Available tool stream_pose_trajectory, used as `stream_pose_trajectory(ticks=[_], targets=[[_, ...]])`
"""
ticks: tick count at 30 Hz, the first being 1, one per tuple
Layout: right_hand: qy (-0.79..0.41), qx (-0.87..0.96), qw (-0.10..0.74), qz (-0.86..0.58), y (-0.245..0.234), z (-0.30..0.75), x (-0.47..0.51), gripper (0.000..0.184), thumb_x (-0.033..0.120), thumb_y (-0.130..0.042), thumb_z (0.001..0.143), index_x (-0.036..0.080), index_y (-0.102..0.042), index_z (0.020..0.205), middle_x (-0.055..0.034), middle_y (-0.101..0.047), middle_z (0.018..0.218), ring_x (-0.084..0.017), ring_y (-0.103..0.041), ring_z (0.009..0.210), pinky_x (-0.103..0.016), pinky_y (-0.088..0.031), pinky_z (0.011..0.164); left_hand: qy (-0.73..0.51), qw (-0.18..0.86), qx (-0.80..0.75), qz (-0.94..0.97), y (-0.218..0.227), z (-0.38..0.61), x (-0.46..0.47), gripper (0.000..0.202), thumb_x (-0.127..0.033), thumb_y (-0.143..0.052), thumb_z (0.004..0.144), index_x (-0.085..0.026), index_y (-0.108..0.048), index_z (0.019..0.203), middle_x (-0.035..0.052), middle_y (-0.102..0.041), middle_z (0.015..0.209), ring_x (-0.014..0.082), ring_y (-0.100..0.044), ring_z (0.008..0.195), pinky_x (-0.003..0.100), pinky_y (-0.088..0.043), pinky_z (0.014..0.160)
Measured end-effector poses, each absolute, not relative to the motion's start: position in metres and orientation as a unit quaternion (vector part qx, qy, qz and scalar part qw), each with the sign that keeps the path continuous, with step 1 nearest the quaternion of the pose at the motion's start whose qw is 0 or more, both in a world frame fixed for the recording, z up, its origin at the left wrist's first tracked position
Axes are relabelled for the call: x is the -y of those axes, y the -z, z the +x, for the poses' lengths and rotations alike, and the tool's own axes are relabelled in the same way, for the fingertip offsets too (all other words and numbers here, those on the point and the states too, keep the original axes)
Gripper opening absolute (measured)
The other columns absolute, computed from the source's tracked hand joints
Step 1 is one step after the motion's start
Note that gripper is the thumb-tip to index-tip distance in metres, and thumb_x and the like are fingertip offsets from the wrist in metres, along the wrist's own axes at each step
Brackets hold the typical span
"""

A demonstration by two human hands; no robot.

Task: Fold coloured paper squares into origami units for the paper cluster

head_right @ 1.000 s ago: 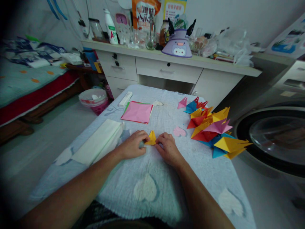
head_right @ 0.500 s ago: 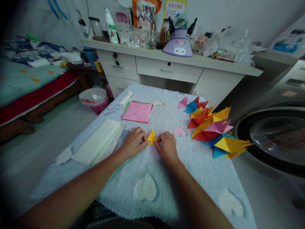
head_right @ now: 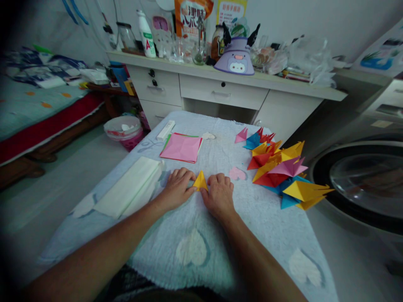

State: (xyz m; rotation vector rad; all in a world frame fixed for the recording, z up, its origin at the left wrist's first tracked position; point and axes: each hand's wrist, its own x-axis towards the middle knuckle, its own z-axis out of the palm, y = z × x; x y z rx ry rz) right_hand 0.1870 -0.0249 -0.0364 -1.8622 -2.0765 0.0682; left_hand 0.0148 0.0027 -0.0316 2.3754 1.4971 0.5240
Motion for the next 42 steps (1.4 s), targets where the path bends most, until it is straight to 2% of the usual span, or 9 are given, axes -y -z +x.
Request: stream_pose_trajectory(ticks=[12, 16, 19, 21, 24, 27, 31, 38, 42], targets=[[-0.081, 0.729, 0.201, -0.650, 0.037, 0.199, 0.025, 0.020, 0.024, -0.060, 0.081, 0.023, -0.060, 0.100, -0.0102, -0.056, 0.105, -0.028, -0.047, 0.095, -0.039, -0.036, 0.078, -0.201, 0.154, -0.512, 0.821, 0.039, 0.012, -0.006, 0.023, -0.026, -0.063, 0.081, -0.023, -0.056, 0.103, 0.0051, -0.055, 0.109, 0.0253, -0.048, 0.104, 0.039, -0.037, 0.090], [-0.117, 0.730, 0.236, -0.630, 0.036, 0.203, 0.026, 0.026, 0.019, -0.055, 0.078, 0.022, -0.060, 0.103, -0.0093, -0.056, 0.105, -0.028, -0.047, 0.097, -0.042, -0.036, 0.083, -0.216, 0.170, -0.505, 0.818, 0.040, 0.010, -0.007, 0.026, -0.023, -0.064, 0.078, -0.023, -0.057, 0.104, 0.0038, -0.056, 0.107, 0.0244, -0.049, 0.103, 0.038, -0.038, 0.091], [-0.151, 0.732, 0.283, -0.601, 0.034, 0.208, 0.026, 0.028, 0.018, -0.050, 0.078, 0.022, -0.060, 0.104, -0.0079, -0.055, 0.105, -0.027, -0.047, 0.101, -0.043, -0.036, 0.089, -0.228, 0.190, -0.509, 0.808, 0.039, 0.009, -0.007, 0.027, -0.029, -0.067, 0.076, -0.022, -0.059, 0.101, 0.0036, -0.057, 0.104, 0.0244, -0.050, 0.101, 0.038, -0.038, 0.090], [-0.170, 0.735, 0.313, -0.577, 0.033, 0.211, 0.025, 0.028, 0.017, -0.045, 0.080, 0.022, -0.062, 0.102, -0.0070, -0.054, 0.105, -0.026, -0.047, 0.103, -0.043, -0.036, 0.092, -0.239, 0.214, -0.508, 0.799, 0.036, 0.008, -0.008, 0.025, -0.036, -0.066, 0.079, -0.022, -0.061, 0.099, 0.0030, -0.058, 0.100, 0.0240, -0.051, 0.099, 0.038, -0.038, 0.089], [-0.187, 0.737, 0.332, -0.559, 0.033, 0.213, 0.024, 0.026, 0.020, -0.041, 0.086, 0.023, -0.064, 0.096, -0.0063, -0.054, 0.103, -0.025, -0.048, 0.104, -0.043, -0.036, 0.094, -0.273, 0.257, -0.493, 0.785, 0.032, 0.007, -0.009, 0.023, -0.042, -0.052, 0.090, -0.022, -0.063, 0.094, 0.0024, -0.060, 0.098, 0.0222, -0.053, 0.099, 0.038, -0.038, 0.091], [-0.187, 0.736, 0.328, -0.562, 0.033, 0.212, 0.023, 0.019, 0.028, -0.045, 0.090, 0.023, -0.064, 0.089, -0.0062, -0.056, 0.100, -0.025, -0.049, 0.102, -0.043, -0.036, 0.094, -0.298, 0.278, -0.484, 0.774, 0.029, 0.007, -0.010, 0.027, -0.039, -0.044, 0.095, -0.022, -0.064, 0.092, 0.0027, -0.062, 0.099, 0.0215, -0.054, 0.101, 0.038, -0.038, 0.093], [-0.173, 0.738, 0.327, -0.565, 0.034, 0.209, 0.023, 0.011, 0.032, -0.057, 0.085, 0.022, -0.060, 0.087, -0.0065, -0.056, 0.099, -0.025, -0.050, 0.100, -0.042, -0.038, 0.092, -0.289, 0.285, -0.478, 0.779, 0.026, 0.009, -0.009, 0.017, -0.034, -0.063, 0.083, -0.023, -0.066, 0.095, 0.0026, -0.064, 0.101, 0.0234, -0.055, 0.103, 0.040, -0.038, 0.094], [-0.188, 0.749, 0.322, -0.547, 0.032, 0.211, 0.024, 0.010, 0.024, -0.052, 0.083, 0.021, -0.059, 0.088, -0.0060, -0.056, 0.098, -0.025, -0.049, 0.099, -0.043, -0.038, 0.092, -0.302, 0.315, -0.421, 0.796, 0.024, 0.008, -0.009, 0.022, -0.027, -0.069, 0.077, -0.023, -0.065, 0.099, 0.0024, -0.067, 0.105, 0.0232, -0.057, 0.105, 0.039, -0.040, 0.095], [-0.202, 0.760, 0.327, -0.524, 0.029, 0.211, 0.026, 0.022, 0.017, -0.051, 0.076, 0.021, -0.060, 0.096, -0.0062, -0.055, 0.101, -0.026, -0.048, 0.101, -0.044, -0.038, 0.092, -0.317, 0.323, -0.394, 0.800, 0.025, 0.007, -0.010, 0.013, -0.024, -0.060, 0.084, -0.020, -0.065, 0.095, 0.0026, -0.068, 0.099, 0.0207, -0.059, 0.098, 0.037, -0.042, 0.091]])
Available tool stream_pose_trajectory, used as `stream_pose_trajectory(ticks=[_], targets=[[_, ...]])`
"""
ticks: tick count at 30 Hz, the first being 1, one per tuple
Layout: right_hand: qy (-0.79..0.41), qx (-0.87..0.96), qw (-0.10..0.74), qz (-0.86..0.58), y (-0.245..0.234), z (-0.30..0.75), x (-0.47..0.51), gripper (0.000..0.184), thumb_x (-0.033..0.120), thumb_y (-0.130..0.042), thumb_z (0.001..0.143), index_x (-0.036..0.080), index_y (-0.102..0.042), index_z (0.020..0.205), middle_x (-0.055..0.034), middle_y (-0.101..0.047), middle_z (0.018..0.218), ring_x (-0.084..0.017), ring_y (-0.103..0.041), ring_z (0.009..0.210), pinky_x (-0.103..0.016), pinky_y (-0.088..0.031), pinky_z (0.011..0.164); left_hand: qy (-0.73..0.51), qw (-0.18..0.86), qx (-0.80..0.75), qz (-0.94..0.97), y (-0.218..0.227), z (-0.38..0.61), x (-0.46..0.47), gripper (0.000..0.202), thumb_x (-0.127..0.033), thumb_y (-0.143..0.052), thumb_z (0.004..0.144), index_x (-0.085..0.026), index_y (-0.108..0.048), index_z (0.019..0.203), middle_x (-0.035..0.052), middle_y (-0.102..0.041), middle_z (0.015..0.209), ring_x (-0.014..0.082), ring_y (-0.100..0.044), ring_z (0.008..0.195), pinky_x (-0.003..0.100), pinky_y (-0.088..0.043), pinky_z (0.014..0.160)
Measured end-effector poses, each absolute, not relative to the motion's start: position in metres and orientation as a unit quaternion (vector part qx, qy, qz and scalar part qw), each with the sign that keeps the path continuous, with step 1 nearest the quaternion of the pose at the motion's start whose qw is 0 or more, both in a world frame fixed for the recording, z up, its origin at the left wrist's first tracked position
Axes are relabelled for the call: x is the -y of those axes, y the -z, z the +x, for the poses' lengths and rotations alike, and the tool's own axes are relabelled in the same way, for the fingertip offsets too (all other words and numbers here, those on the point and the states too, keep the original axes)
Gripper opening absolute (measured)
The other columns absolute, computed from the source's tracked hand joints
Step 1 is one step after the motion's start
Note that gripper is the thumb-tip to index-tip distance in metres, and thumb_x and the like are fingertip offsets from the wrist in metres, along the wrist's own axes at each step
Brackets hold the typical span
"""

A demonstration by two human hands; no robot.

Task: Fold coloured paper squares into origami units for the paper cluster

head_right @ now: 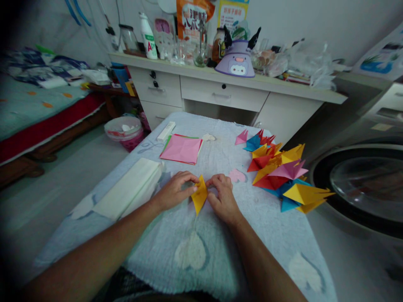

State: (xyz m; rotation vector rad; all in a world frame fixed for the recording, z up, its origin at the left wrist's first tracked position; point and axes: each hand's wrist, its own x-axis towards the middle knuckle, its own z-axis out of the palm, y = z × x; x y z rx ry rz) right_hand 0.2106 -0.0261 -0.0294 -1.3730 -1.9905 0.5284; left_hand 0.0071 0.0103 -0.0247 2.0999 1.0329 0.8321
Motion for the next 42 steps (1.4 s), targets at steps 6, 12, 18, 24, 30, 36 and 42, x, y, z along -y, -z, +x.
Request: stream_pose_trajectory(ticks=[6, 12, 18, 24, 30, 36, 42], targets=[[-0.168, 0.774, 0.297, -0.533, 0.031, 0.204, 0.026, 0.014, 0.022, -0.063, 0.080, 0.022, -0.062, 0.093, -0.0061, -0.056, 0.102, -0.025, -0.048, 0.098, -0.043, -0.038, 0.088, -0.304, 0.324, -0.376, 0.813, 0.022, 0.005, -0.008, 0.014, -0.025, -0.054, 0.089, -0.020, -0.065, 0.097, 0.0016, -0.069, 0.096, 0.0191, -0.059, 0.092, 0.034, -0.044, 0.085], [-0.144, 0.781, 0.304, -0.525, 0.033, 0.202, 0.024, 0.007, 0.015, -0.066, 0.081, 0.022, -0.064, 0.082, -0.0048, -0.059, 0.094, -0.023, -0.050, 0.092, -0.039, -0.038, 0.082, -0.277, 0.266, -0.369, 0.846, 0.026, 0.006, -0.009, 0.025, -0.027, -0.077, 0.072, -0.020, -0.065, 0.093, 0.0006, -0.068, 0.090, 0.0195, -0.058, 0.087, 0.032, -0.043, 0.081], [-0.133, 0.775, 0.314, -0.532, 0.040, 0.205, 0.021, 0.013, 0.013, -0.067, 0.080, 0.021, -0.066, 0.091, -0.0055, -0.062, 0.093, -0.023, -0.051, 0.091, -0.038, -0.039, 0.081, -0.261, 0.208, -0.391, 0.858, 0.031, 0.007, -0.015, 0.003, -0.018, -0.069, 0.081, -0.018, -0.067, 0.079, 0.0004, -0.066, 0.075, 0.0173, -0.056, 0.076, 0.029, -0.040, 0.071], [-0.125, 0.778, 0.248, -0.564, 0.041, 0.204, 0.019, 0.006, 0.016, -0.068, 0.081, 0.021, -0.068, 0.084, -0.0061, -0.064, 0.092, -0.024, -0.051, 0.090, -0.038, -0.037, 0.079, -0.273, 0.210, -0.402, 0.848, 0.033, 0.011, -0.014, 0.006, -0.019, -0.073, 0.077, -0.018, -0.068, 0.082, 0.0011, -0.067, 0.077, 0.0188, -0.056, 0.078, 0.031, -0.040, 0.072], [-0.125, 0.784, 0.253, -0.553, 0.039, 0.204, 0.020, 0.003, 0.020, -0.065, 0.083, 0.021, -0.068, 0.084, -0.0066, -0.063, 0.091, -0.023, -0.052, 0.088, -0.038, -0.038, 0.080, -0.378, 0.308, -0.373, 0.789, 0.032, 0.023, -0.014, 0.001, -0.019, -0.071, 0.080, -0.019, -0.070, 0.080, 0.0004, -0.068, 0.081, 0.0168, -0.060, 0.084, 0.029, -0.043, 0.078], [-0.175, 0.745, 0.398, -0.505, 0.029, 0.205, 0.025, 0.010, 0.021, -0.058, 0.084, 0.022, -0.060, 0.094, -0.0051, -0.058, 0.093, -0.022, -0.054, 0.092, -0.038, -0.042, 0.083, -0.397, 0.334, -0.379, 0.766, 0.035, 0.024, -0.015, 0.003, -0.018, -0.071, 0.079, -0.019, -0.070, 0.076, 0.0007, -0.069, 0.079, 0.0164, -0.061, 0.081, 0.029, -0.044, 0.077], [-0.190, 0.732, 0.441, -0.484, 0.019, 0.200, 0.028, 0.003, 0.021, -0.058, 0.085, 0.022, -0.061, 0.084, -0.0033, -0.055, 0.087, -0.021, -0.054, 0.089, -0.036, -0.042, 0.081, -0.404, 0.282, -0.378, 0.784, 0.031, 0.024, -0.011, 0.005, -0.014, -0.071, 0.078, -0.019, -0.071, 0.077, 0.0009, -0.070, 0.077, 0.0167, -0.060, 0.079, 0.029, -0.044, 0.074]])
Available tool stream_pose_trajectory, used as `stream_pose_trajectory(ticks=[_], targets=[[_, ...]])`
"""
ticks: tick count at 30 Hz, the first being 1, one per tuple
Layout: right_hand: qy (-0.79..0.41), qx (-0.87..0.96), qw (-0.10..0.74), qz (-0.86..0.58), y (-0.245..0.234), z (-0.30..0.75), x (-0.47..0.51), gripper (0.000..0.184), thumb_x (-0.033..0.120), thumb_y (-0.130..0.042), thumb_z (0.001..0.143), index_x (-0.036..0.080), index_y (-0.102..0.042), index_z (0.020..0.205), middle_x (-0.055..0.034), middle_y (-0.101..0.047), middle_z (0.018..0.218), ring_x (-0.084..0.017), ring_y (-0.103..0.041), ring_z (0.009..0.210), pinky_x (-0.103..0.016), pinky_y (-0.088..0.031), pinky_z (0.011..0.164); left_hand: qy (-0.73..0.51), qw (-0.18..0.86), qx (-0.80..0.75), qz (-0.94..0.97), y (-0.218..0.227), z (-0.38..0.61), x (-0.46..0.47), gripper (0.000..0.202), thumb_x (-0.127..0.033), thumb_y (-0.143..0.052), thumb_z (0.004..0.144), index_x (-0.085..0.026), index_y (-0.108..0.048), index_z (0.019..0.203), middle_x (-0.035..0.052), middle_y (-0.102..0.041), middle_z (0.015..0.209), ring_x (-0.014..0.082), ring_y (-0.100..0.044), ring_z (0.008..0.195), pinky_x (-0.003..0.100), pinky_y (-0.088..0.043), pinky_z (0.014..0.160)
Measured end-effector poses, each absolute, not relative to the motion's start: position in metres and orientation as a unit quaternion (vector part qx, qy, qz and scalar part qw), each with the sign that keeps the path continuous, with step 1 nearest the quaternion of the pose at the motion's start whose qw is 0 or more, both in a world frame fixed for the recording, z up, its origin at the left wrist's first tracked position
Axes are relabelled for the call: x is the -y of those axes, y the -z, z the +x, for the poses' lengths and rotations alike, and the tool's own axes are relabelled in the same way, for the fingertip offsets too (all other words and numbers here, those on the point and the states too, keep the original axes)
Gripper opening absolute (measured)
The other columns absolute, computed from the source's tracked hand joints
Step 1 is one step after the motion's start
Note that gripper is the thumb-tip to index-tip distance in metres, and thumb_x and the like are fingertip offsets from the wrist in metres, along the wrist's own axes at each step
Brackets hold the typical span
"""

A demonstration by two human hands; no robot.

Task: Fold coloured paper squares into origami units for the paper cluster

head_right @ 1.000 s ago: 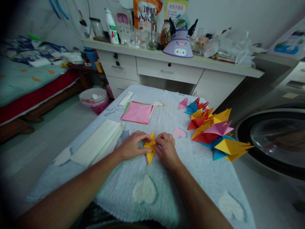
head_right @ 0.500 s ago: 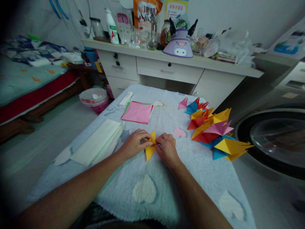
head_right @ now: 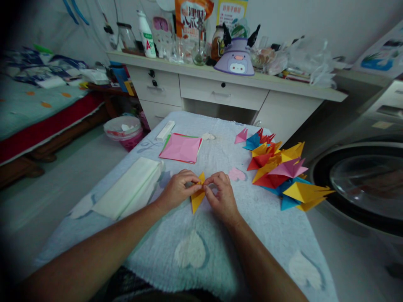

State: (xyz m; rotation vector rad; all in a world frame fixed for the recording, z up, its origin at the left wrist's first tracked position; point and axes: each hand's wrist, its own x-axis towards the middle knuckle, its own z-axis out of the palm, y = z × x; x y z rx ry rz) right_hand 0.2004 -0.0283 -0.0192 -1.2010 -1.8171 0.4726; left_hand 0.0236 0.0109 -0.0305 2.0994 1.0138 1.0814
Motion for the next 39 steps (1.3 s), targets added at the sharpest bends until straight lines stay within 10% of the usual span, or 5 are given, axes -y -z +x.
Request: stream_pose_trajectory(ticks=[39], targets=[[-0.266, 0.691, 0.455, -0.495, 0.009, 0.195, 0.035, 0.014, 0.028, -0.057, 0.086, 0.021, -0.061, 0.074, -0.0023, -0.057, 0.079, -0.019, -0.055, 0.080, -0.033, -0.041, 0.075, -0.393, 0.170, -0.329, 0.842, 0.021, 0.021, -0.002, 0.011, -0.011, -0.063, 0.082, -0.020, -0.070, 0.079, 0.0008, -0.073, 0.078, 0.0179, -0.058, 0.078, 0.034, -0.042, 0.078]])
